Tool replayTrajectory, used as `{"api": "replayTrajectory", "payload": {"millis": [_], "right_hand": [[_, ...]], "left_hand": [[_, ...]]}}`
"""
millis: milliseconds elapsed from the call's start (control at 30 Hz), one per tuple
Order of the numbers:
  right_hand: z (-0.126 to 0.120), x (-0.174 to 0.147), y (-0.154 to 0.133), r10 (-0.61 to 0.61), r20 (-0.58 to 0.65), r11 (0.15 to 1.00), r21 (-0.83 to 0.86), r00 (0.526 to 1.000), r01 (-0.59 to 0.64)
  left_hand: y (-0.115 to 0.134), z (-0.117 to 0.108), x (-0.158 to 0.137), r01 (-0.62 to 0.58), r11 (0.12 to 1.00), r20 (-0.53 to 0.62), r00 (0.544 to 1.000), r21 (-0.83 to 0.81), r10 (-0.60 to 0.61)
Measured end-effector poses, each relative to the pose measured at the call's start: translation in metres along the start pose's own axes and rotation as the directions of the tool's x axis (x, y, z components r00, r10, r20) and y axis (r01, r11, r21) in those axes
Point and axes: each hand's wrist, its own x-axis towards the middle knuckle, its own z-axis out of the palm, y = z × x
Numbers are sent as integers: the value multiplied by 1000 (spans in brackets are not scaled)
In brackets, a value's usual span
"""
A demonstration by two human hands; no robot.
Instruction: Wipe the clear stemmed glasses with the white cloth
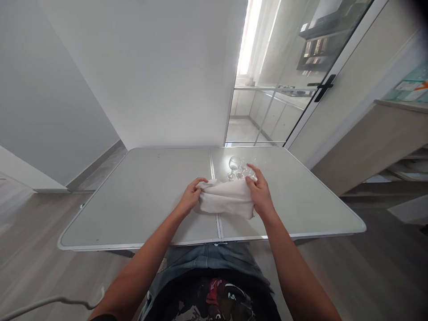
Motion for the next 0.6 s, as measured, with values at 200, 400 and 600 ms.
{"api": "replayTrajectory", "payload": {"millis": [200,400,600], "right_hand": [[-17,-7,-15,-19,161,996,91,987,5],[-11,-28,-9,140,354,955,200,925,-221],[-17,-20,19,85,116,970,218,990,-109]], "left_hand": [[11,0,-2,44,986,-95,994,-159,-60],[28,1,-6,53,987,-81,995,-151,-66],[30,-12,-8,12,989,-88,996,150,2]]}}
